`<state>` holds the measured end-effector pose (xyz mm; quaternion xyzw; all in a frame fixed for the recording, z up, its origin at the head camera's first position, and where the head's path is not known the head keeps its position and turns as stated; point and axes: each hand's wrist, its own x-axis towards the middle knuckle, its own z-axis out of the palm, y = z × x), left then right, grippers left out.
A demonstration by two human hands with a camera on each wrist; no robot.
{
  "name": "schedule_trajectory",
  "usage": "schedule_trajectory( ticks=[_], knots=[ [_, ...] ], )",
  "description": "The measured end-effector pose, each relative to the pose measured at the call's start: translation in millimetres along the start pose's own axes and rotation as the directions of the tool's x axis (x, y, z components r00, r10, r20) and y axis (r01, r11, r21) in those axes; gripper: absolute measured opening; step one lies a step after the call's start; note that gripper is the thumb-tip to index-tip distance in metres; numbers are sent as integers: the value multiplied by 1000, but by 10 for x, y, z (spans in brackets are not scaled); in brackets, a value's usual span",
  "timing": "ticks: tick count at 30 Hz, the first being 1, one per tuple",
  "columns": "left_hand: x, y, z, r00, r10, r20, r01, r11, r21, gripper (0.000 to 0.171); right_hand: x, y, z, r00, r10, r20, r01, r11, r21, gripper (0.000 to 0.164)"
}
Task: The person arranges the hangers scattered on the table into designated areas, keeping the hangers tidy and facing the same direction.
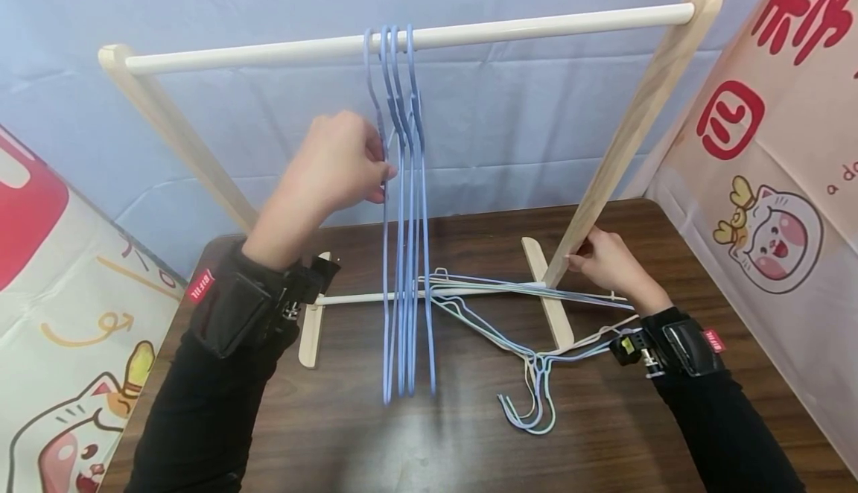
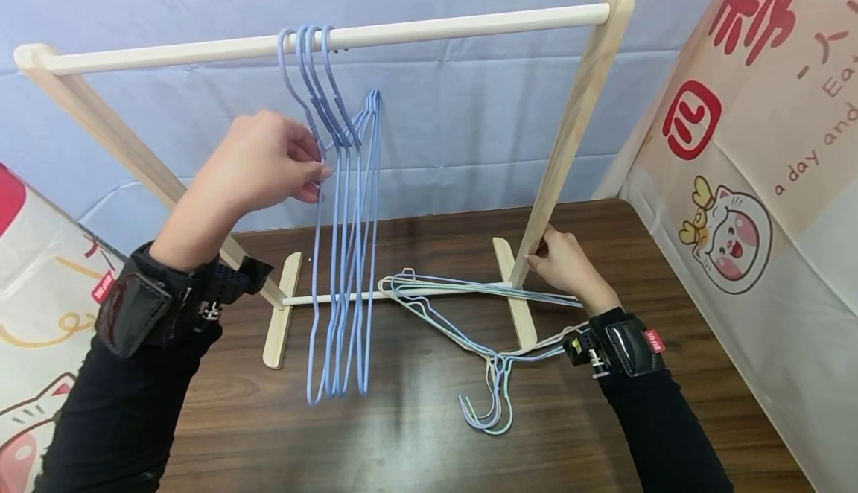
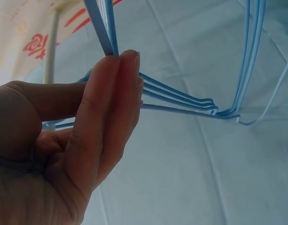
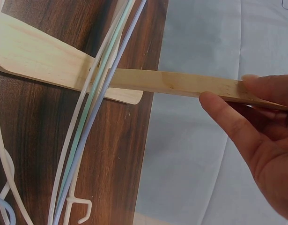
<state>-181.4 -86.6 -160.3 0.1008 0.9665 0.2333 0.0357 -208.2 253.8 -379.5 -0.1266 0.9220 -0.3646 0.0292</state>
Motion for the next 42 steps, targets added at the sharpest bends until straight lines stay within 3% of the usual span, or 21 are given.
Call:
schedule_trajectory(
  ticks=[17, 24, 31, 42],
  knots=[
    [-32, -55, 34, 1000, -14, -10, 13, 996, -83, 20, -17, 5, -2, 1000, -7, -3, 7, 1000, 9, 25],
    [-64, -128, 42, 999, -34, -2, 33, 997, -75, 22, -20, 7, 0, 1000, -2, -5, 2, 1000, 19, 26],
    [-80, -284, 89, 999, -37, 20, 38, 997, -62, 22, -20, -6, -3, 1000, 6, 3, -6, 1000, 20, 27],
    [-97, -677, 267, 995, -58, 83, 63, 996, -64, 23, -4, -3, 3, 1000, -3, -2, 3, 1000, 12, 28]
  ],
)
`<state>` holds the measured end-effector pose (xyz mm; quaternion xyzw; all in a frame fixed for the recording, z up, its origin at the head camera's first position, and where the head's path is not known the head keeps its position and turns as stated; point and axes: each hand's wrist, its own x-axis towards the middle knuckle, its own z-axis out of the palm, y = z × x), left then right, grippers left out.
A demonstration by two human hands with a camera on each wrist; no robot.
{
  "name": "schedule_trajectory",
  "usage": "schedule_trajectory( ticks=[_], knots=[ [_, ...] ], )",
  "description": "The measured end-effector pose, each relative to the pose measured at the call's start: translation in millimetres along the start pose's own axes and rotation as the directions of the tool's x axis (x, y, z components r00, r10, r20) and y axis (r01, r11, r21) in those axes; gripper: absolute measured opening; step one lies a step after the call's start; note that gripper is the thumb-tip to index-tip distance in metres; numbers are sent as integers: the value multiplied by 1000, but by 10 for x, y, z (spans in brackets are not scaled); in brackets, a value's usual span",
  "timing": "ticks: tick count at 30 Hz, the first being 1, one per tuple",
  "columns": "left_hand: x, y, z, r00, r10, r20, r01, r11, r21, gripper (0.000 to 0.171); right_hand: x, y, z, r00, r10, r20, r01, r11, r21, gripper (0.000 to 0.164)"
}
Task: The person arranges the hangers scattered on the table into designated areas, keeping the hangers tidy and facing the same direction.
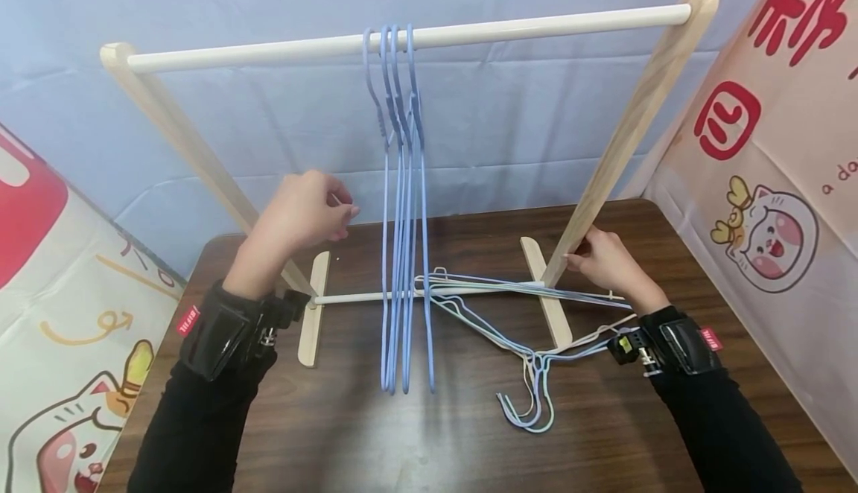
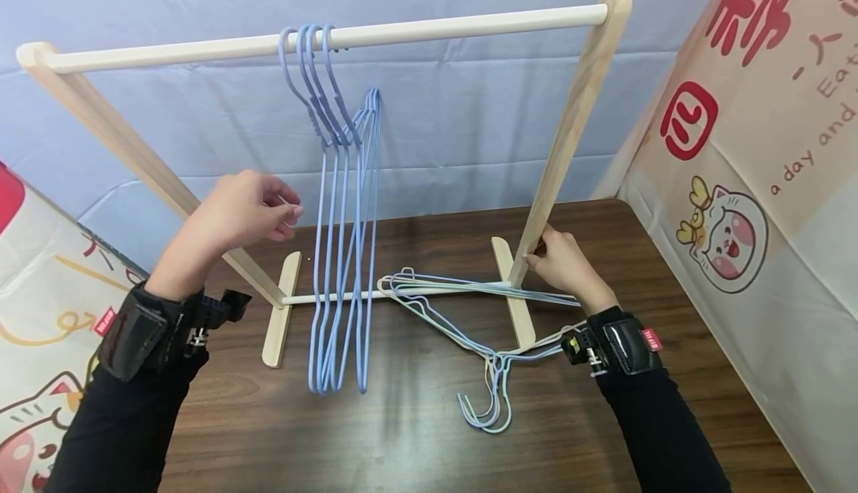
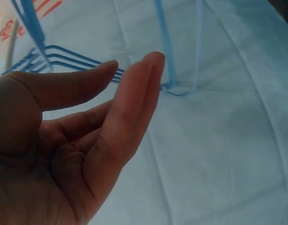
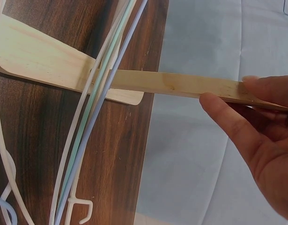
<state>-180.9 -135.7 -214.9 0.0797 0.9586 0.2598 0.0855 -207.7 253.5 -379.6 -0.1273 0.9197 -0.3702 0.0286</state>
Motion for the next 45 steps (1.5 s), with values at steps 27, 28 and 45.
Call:
schedule_trajectory(
  ticks=[27, 28, 45],
  knots=[
    [-51, -1054, 594, 985, -115, 126, 114, 993, 18, 27, 4, 3, 19, 1000, -1, -7, 1, 1000, -6, 26],
    [-63, -1095, 612, 984, -123, 129, 123, 992, 7, 27, 4, 2, 18, 1000, 0, -7, 0, 1000, -5, 26],
    [-179, -1719, 687, 971, -194, 139, 194, 981, 15, 33, -5, 7, 10, 1000, 15, -1, -15, 1000, 0, 27]
  ],
)
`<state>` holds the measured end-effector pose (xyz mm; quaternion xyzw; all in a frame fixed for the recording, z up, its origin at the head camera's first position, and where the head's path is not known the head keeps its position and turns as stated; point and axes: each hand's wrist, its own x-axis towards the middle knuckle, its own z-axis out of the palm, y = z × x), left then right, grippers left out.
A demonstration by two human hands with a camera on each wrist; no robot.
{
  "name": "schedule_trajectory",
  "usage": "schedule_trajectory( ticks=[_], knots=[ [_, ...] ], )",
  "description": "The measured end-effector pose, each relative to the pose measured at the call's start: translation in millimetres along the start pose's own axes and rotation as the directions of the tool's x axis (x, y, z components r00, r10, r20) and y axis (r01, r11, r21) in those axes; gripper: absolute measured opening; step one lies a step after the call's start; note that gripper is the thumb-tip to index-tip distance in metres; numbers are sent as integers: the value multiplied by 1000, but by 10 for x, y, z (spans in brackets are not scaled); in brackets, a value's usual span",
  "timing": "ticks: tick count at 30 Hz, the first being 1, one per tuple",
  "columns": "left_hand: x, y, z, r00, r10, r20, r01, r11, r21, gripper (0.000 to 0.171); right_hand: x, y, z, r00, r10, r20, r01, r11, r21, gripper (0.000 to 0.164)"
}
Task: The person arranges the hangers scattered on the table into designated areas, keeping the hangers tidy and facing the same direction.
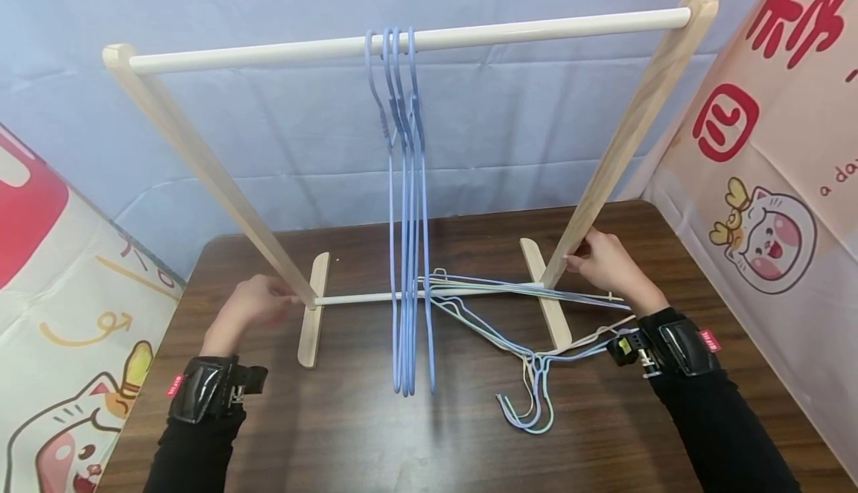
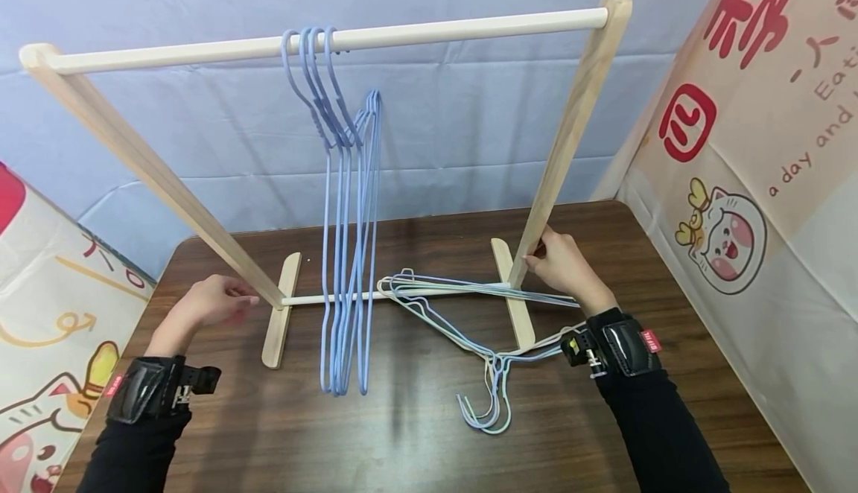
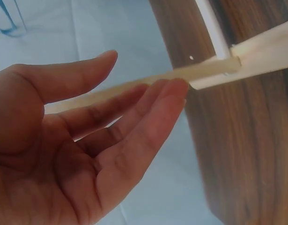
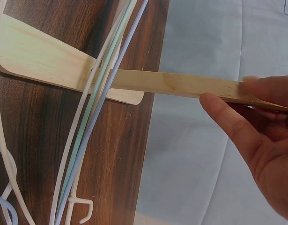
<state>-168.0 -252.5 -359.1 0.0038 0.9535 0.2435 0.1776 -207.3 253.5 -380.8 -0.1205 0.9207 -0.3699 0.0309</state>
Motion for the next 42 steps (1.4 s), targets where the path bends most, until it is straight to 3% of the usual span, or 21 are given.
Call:
schedule_trajectory(
  ticks=[13, 20, 26, 32, 36, 42],
  knots=[
    [50, -70, -153, 999, 23, -29, -23, 999, -34, 51, 7, 3, 1, 1000, -6, -6, 6, 1000, -6, 25],
    [115, -79, -190, 994, 79, -71, -80, 997, -10, 42, 4, -7, 2, 1000, -11, -10, 11, 1000, -9, 24],
    [139, -60, -225, 993, 102, -64, -105, 993, -45, 34, 1, -11, 0, 1000, -12, -9, 12, 1000, -9, 24],
    [171, -56, -284, 987, 150, -63, -157, 978, -137, 47, -1, -18, -8, 1000, -15, -11, 15, 1000, -17, 24],
    [191, -53, -291, 987, 150, -54, -158, 971, -177, 50, 1, -17, -8, 1000, -16, -8, 16, 1000, -18, 25],
    [208, -58, -279, 988, 142, -58, -150, 974, -170, 42, 1, -15, -6, 1000, -10, -5, 10, 1000, -10, 25]
  ],
)
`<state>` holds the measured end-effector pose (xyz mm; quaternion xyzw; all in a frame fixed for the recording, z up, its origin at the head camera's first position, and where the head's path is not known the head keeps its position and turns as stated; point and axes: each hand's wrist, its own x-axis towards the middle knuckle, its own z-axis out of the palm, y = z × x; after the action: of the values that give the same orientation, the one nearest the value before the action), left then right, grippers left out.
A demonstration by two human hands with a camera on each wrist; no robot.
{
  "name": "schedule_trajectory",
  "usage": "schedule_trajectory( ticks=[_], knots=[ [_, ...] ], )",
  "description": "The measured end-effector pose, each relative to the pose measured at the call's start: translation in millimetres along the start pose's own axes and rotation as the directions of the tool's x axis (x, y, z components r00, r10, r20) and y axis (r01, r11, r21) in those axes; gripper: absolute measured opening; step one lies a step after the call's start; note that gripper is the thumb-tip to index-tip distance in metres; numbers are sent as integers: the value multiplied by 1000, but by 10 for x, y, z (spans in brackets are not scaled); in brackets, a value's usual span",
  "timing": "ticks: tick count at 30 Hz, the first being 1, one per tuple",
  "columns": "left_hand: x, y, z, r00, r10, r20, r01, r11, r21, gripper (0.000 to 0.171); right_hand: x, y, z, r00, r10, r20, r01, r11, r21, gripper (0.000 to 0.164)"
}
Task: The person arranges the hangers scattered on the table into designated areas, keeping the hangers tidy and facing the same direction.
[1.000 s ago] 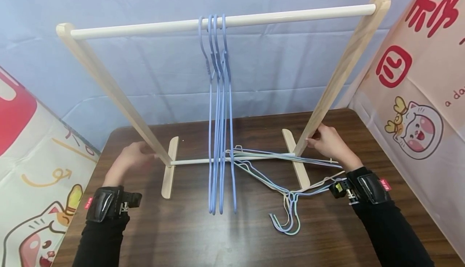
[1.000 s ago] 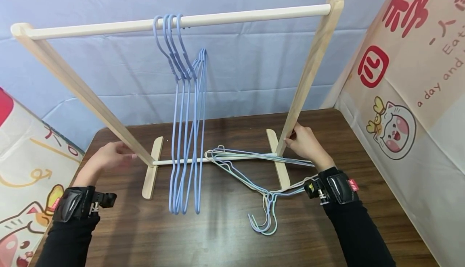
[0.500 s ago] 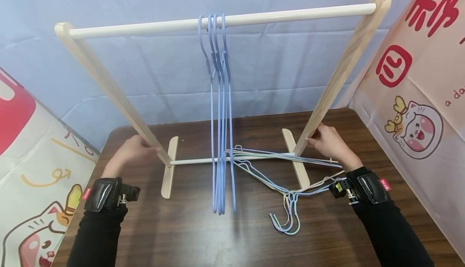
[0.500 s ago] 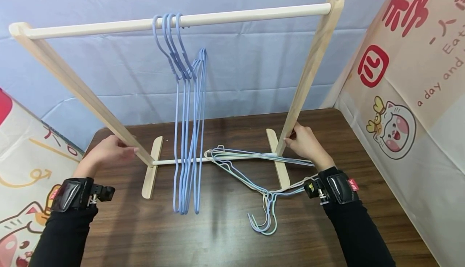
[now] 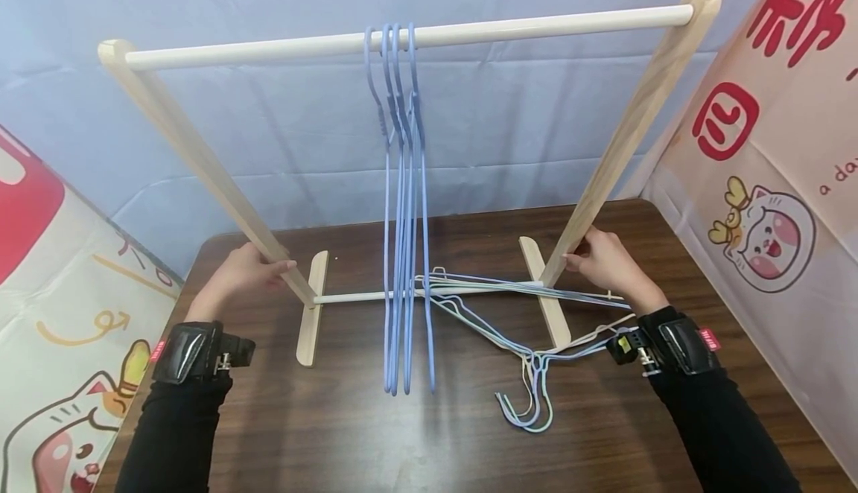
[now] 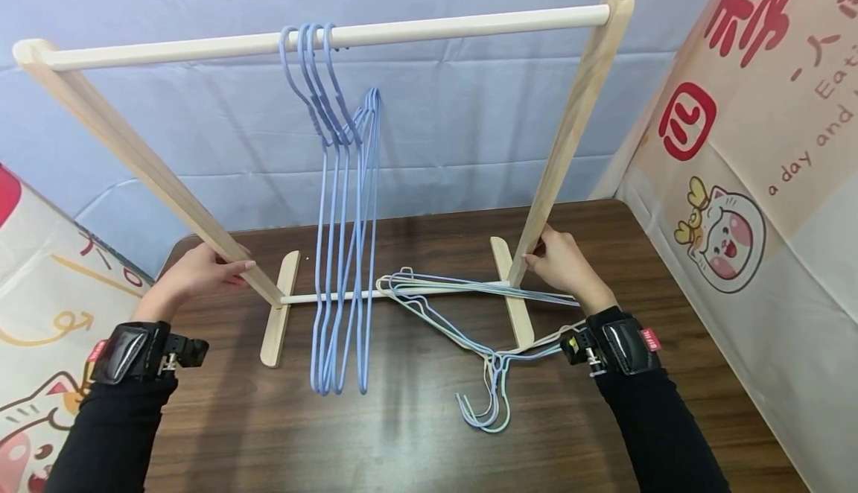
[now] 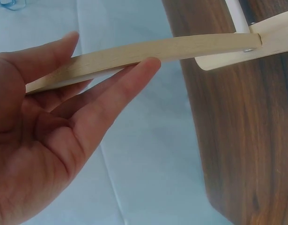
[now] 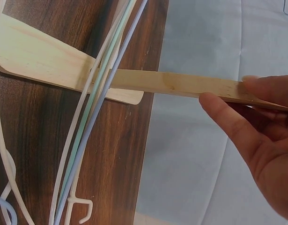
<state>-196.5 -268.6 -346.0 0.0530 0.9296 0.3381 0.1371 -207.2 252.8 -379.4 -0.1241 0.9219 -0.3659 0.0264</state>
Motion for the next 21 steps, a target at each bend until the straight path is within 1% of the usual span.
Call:
schedule_trajectory(
  ticks=[3, 11, 15, 21],
  knots=[
    [12, -7, 0, 1000, -5, -11, 5, 1000, 7, 40, -2, -2, 2, 1000, 0, -2, 0, 1000, 4, 25],
    [19, 14, 1, 998, -65, -9, 65, 997, 38, 41, 4, 1, 1, 1000, -7, 6, 7, 1000, 17, 27],
    [13, 24, 6, 997, -71, -9, 72, 997, 42, 41, 5, -1, -5, 1000, -5, 11, 5, 1000, 7, 26],
    [4, 17, 14, 998, -69, -8, 69, 998, 15, 40, -1, -10, -9, 1000, 4, 13, -4, 1000, -3, 25]
  ],
)
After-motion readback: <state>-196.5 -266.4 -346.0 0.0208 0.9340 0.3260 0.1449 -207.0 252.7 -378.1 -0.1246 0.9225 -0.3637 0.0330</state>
